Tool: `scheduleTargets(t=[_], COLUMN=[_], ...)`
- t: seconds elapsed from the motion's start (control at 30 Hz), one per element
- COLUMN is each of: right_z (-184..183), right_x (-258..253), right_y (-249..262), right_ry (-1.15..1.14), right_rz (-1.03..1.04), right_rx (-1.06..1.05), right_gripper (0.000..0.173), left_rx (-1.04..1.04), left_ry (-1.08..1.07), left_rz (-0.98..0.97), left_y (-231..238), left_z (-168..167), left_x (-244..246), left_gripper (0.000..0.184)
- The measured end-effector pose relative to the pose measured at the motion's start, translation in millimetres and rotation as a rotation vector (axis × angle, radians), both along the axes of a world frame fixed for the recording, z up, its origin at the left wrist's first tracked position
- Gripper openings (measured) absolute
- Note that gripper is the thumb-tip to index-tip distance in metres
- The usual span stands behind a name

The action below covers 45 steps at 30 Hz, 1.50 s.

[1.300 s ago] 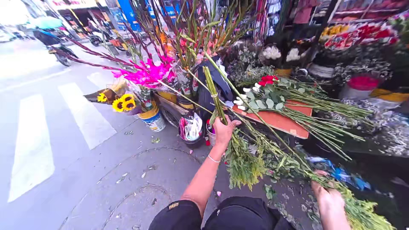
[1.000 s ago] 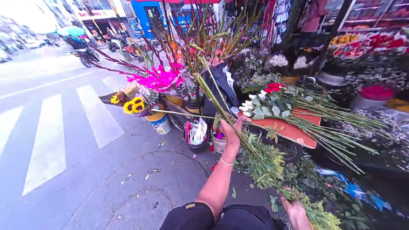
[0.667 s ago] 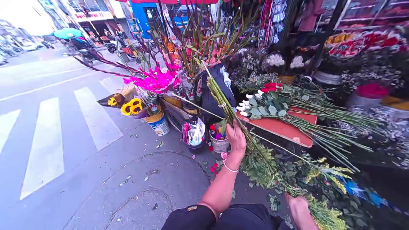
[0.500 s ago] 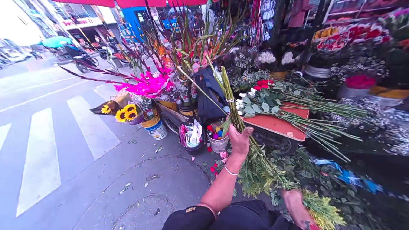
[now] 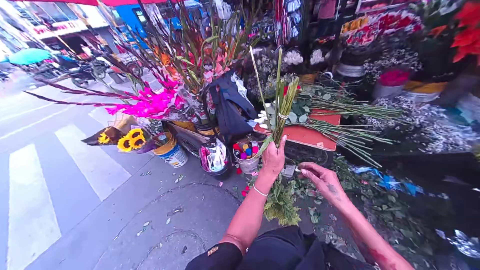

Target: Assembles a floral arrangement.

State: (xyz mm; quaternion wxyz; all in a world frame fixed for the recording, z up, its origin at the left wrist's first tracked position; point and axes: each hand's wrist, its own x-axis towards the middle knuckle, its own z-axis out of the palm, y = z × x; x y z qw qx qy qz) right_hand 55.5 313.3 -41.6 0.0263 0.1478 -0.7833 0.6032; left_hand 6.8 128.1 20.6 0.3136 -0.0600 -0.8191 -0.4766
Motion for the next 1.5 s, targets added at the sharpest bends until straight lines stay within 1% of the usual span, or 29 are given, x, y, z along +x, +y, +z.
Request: scheduleTargets(t=[0.03, 0.07, 0.1, 0.13, 0.17, 0.2, 0.3, 0.4, 0.5, 0.57, 0.63, 0.7, 0.8, 0.93, 1.0, 1.03, 1.07, 1.1, 1.13, 1.17, 1.2, 1.23, 1.27, 1.3, 1.33, 1.37, 1.4, 1.47, 1.5], right_z=[35, 63, 85, 98, 103, 100, 75, 51, 32, 25, 16, 1, -18, -35, -39, -38, -36, -31, -24, -17, -15, -22, -35, -46, -58, -72, -89, -115, -127], right_x=[-7, -15, -22, -28, -33, -37, -36, -29, -23, -20, -18, -21, -29, -38, -42, -43, -43, -42, -39, -34, -25, -14, 2, 22, 42, 61, 78, 108, 121], right_y=[0, 1, 1, 1, 0, 1, 2, 8, 22, 31, 35, 36, 47, 69, 78, 84, 93, 111, 139, 178, 224, 268, 299, 318, 330, 338, 338, 314, 298], right_ry=[0.275, 0.496, 0.652, 0.752, 0.806, 0.832, 0.844, 0.704, 0.456, 0.282, 0.196, 0.267, 0.532, 0.866, 0.960, 0.965, 0.915, 0.791, 0.594, 0.371, 0.181, 0.058, -0.026, -0.082, -0.096, -0.084, -0.081, -0.145, -0.212], right_rz=[-0.051, -0.109, -0.174, -0.248, -0.327, -0.404, -0.583, -0.702, -0.653, -0.547, -0.463, -0.484, -0.583, -0.609, -0.643, -0.704, -0.812, -0.956, -1.106, -1.255, -1.385, -1.482, -1.546, -1.579, -1.572, -1.557, -1.544, -1.521, -1.509], right_rx=[-0.027, -0.061, -0.079, -0.074, -0.049, -0.013, 0.160, 0.338, 0.527, 0.630, 0.673, 0.667, 0.639, 0.673, 0.687, 0.697, 0.704, 0.686, 0.608, 0.459, 0.255, 0.057, -0.065, -0.098, -0.095, -0.083, -0.086, -0.149, -0.210], right_gripper=[0.024, 0.023, 0.021, 0.020, 0.020, 0.021, 0.025, 0.027, 0.032, 0.031, 0.030, 0.029, 0.025, 0.023, 0.023, 0.024, 0.024, 0.025, 0.028, 0.032, 0.036, 0.036, 0.035, 0.036, 0.039, 0.037, 0.032, 0.020, 0.017], left_rx=[-0.064, -0.123, -0.178, -0.234, -0.288, -0.335, -0.468, -0.532, -0.534, -0.519, -0.520, -0.525, -0.515, -0.474, -0.450, -0.449, -0.461, -0.479, -0.500, -0.520, -0.541, -0.571, -0.624, -0.694, -0.770, -0.843, -0.906, -1.007, -1.060], left_ry=[-0.005, -0.014, -0.041, -0.074, -0.117, -0.181, -0.377, -0.598, -0.798, -0.865, -0.901, -0.915, -0.940, -0.940, -0.956, -0.966, -0.976, -0.982, -0.994, -1.007, -1.017, -1.018, -1.025, -1.027, -1.026, -1.020, -1.009, -0.955, -0.917], left_rz=[-0.024, -0.051, -0.083, -0.112, -0.140, -0.167, -0.223, -0.286, -0.377, -0.427, -0.443, -0.455, -0.490, -0.558, -0.608, -0.634, -0.661, -0.686, -0.705, -0.715, -0.718, -0.718, -0.719, -0.726, -0.742, -0.760, -0.779, -0.812, -0.825], left_y=[5, 10, 14, 18, 21, 24, 30, 40, 47, 52, 55, 59, 62, 62, 64, 66, 68, 70, 73, 73, 70, 64, 55, 48, 44, 41, 37, 30, 27], left_z=[-1, -1, 0, 3, 7, 11, 16, 3, -19, -38, -48, -48, -46, -50, -55, -57, -59, -62, -66, -72, -79, -85, -88, -90, -89, -86, -83, -70, -61], left_x=[3, 7, 12, 16, 21, 26, 34, 43, 44, 41, 37, 34, 33, 32, 31, 31, 32, 34, 36, 39, 43, 45, 46, 47, 46, 44, 41, 33, 27], left_gripper=[0.046, 0.047, 0.048, 0.047, 0.046, 0.046, 0.047, 0.047, 0.045, 0.043, 0.043, 0.042, 0.042, 0.041, 0.040, 0.040, 0.040, 0.040, 0.041, 0.042, 0.044, 0.045, 0.046, 0.046, 0.046, 0.046, 0.045, 0.044, 0.043])
